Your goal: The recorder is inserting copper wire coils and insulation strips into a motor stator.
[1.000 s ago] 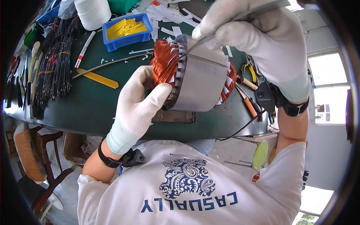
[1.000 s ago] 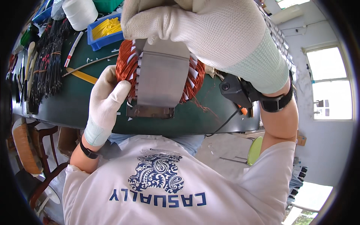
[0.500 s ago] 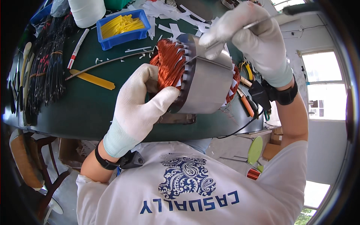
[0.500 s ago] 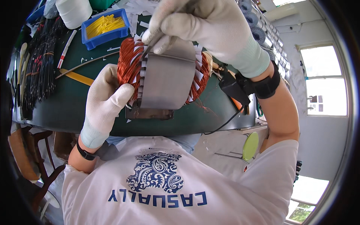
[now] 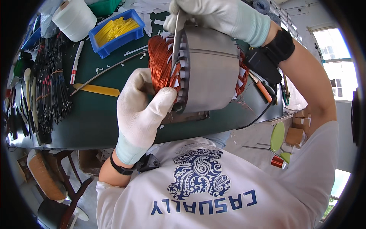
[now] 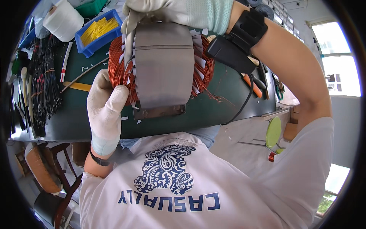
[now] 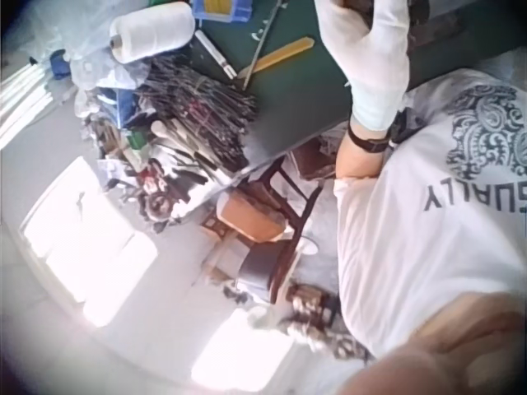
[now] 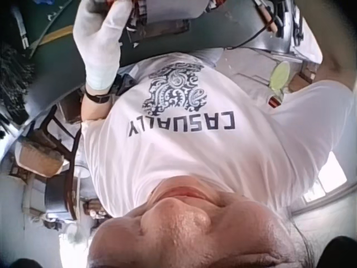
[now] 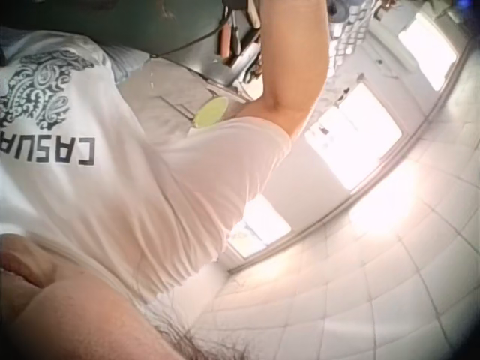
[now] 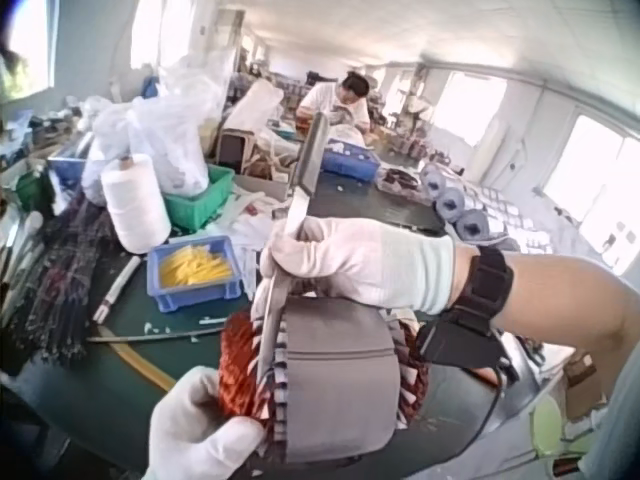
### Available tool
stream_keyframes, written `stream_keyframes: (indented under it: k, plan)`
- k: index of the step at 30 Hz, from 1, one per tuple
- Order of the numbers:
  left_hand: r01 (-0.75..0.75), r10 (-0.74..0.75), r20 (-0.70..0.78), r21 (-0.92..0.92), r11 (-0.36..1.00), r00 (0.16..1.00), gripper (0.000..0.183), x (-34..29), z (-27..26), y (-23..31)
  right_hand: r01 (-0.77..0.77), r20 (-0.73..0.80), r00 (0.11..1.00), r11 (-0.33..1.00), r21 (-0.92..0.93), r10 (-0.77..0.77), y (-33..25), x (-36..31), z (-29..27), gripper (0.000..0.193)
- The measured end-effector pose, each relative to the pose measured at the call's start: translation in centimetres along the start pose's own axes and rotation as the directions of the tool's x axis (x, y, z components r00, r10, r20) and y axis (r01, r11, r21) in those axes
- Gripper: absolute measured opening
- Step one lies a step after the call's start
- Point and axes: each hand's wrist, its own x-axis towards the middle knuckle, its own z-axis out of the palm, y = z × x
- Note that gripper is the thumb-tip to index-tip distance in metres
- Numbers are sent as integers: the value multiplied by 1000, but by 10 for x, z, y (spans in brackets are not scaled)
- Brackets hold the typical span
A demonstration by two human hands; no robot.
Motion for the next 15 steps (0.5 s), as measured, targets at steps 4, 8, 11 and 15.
stream_keyframes:
  k: [4, 8, 11, 15]
  plan:
    - [-11, 10, -18, -47, 999, 1000, 30, -1, 1, 3, -41, 32, 998, 978, -203, 48, -20, -10, 36, 34]
    - [16, -15, 8, -82, 997, 1000, 31, 0, 6, 7, -40, -3, 999, 696, -717, 54, -80, -24, 67, 30]
    - [-12, 8, -40, -92, 996, 999, 31, -3, 2, 4, 155, 122, 981, 231, -961, -152, -85, -21, 92, 27]
    - [-13, 11, -25, -119, 993, 1000, 30, -5, 2, 3, -1, -132, 977, 617, -787, -167, -105, -34, 86, 26]
